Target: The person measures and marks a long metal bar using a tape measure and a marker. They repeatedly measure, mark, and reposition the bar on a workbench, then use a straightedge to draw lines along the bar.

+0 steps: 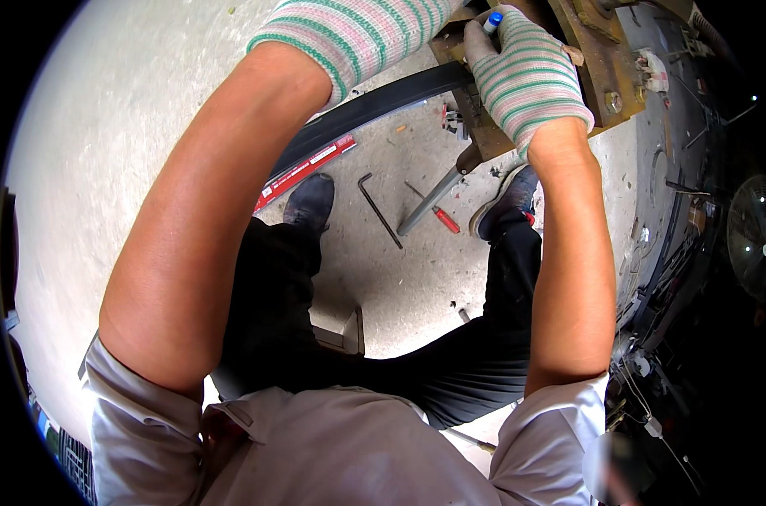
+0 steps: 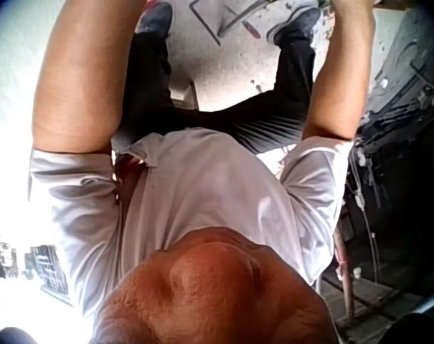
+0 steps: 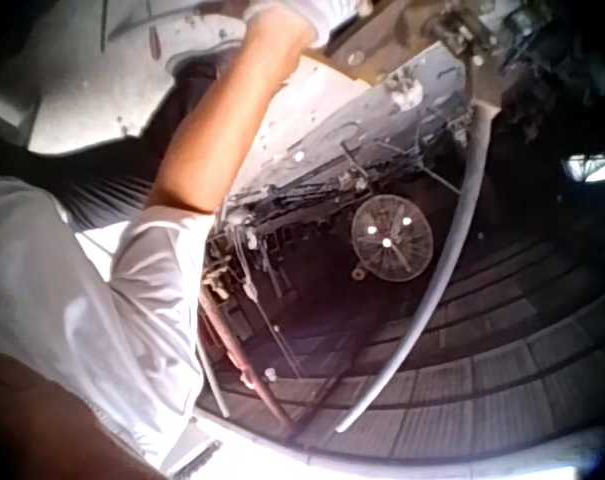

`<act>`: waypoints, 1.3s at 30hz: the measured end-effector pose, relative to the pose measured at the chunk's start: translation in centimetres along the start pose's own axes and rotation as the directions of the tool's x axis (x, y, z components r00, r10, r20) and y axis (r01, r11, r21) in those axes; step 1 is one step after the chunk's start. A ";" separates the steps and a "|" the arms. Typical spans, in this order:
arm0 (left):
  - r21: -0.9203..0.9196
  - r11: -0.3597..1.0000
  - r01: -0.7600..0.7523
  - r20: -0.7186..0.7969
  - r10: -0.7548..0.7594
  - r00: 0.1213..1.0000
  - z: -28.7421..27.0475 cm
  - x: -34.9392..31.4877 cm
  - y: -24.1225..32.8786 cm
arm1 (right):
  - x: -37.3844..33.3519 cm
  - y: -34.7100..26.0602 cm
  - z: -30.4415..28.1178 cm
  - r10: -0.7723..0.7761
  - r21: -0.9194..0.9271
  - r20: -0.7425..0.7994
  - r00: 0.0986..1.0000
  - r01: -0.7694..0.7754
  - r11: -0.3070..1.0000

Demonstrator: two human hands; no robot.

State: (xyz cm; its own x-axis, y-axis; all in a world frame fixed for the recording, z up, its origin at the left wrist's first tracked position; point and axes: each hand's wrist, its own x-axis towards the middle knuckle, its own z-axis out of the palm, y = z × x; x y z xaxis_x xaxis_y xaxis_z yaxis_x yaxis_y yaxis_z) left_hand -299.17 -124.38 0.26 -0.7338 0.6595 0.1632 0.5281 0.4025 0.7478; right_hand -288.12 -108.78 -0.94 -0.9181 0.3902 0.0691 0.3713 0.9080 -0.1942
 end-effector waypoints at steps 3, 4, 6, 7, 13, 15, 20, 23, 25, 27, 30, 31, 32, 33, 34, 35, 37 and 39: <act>0.141 0.988 -0.059 -0.010 0.061 0.998 1.1 0.6 -0.1 | -0.1 0.2 -0.3 0.011 -0.051 0.008 1.000 -0.010 0.999; 0.226 0.971 -0.078 -0.017 0.084 0.996 1.6 0.9 -0.4 | 0.0 0.2 -0.2 -0.005 -0.068 -0.006 1.000 0.005 0.998; 0.313 0.939 -0.138 0.037 0.133 0.990 1.3 1.0 -0.4 | 0.1 0.4 0.2 -0.036 -0.072 -0.025 0.999 0.034 0.997; 0.353 0.920 -0.171 0.067 0.157 0.985 1.3 1.1 -0.4 | 0.2 0.6 0.3 -0.050 -0.061 -0.031 0.998 0.048 0.997; 0.423 0.853 -0.306 0.036 0.321 0.946 1.8 0.8 -1.3 | 0.1 0.4 0.4 -0.065 -0.085 -0.005 0.998 0.064 0.994; 0.344 0.915 -0.213 0.006 0.224 0.975 2.2 0.9 -1.1 | 0.1 0.8 0.4 -0.041 -0.096 0.025 0.999 0.043 0.994; 0.164 0.985 -0.049 -0.052 0.059 0.997 1.1 0.5 -0.3 | 0.4 0.5 0.0 -0.066 -0.094 -0.002 0.998 0.066 0.993; 0.119 0.992 -0.034 -0.077 0.044 0.996 0.9 0.1 -0.3 | 0.5 0.3 0.4 -0.086 -0.101 -0.022 0.996 0.083 0.991; 0.016 0.999 -0.041 -0.064 0.042 0.997 0.3 -0.3 0.6 | 0.4 0.5 -0.6 0.002 -0.145 -0.005 1.000 -0.002 0.989; -0.066 0.997 -0.034 -0.020 0.033 0.999 0.5 0.0 1.0 | -0.2 0.6 -1.9 0.074 -0.035 -0.047 0.996 -0.076 0.997; -0.070 0.998 -0.001 -0.001 0.001 1.000 -1.1 -1.3 0.5 | -2.8 -2.7 -3.1 0.261 0.475 -0.066 0.963 -0.200 0.857; -0.130 0.992 0.007 -0.015 -0.009 1.000 -0.5 -0.9 0.5 | -4.1 -3.2 -4.4 0.268 0.503 -0.123 0.955 -0.173 0.847; -0.174 0.985 0.022 -0.032 -0.028 0.999 0.0 -0.7 0.3 | -5.4 -3.5 -5.1 0.270 0.541 -0.175 0.947 -0.137 0.830; -0.266 0.963 0.052 0.021 -0.048 0.999 0.0 -1.0 0.5 | -6.8 -3.5 -5.8 0.282 0.572 -0.227 0.932 -0.107 0.814; -0.352 0.932 0.088 0.077 -0.065 0.995 -0.5 -1.6 0.5 | -8.2 -2.9 -6.0 0.301 0.653 -0.240 0.923 -0.076 0.753; -0.272 0.952 0.139 0.069 -0.125 0.990 -0.4 -1.3 1.2 | -9.7 -1.9 -6.1 0.318 0.726 -0.253 0.914 -0.038 0.687; -0.173 0.968 0.179 0.056 -0.172 0.984 0.1 -1.0 2.2 | -12.7 0.2 -5.6 0.337 0.819 -0.225 0.914 -0.009 0.574; -0.148 0.979 0.138 0.052 -0.132 0.990 0.4 -1.0 2.1 | -16.3 1.9 -4.8 0.416 0.897 -0.147 0.897 -0.057 0.439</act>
State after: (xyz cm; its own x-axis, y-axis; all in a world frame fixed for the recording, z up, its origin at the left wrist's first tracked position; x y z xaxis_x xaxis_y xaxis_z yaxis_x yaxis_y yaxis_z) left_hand -297.14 -123.92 1.45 -0.7741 0.6324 0.0295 0.3523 0.3915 0.8501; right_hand -271.83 -112.67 2.24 -0.6490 0.7505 0.1245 0.0915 0.2395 -0.9666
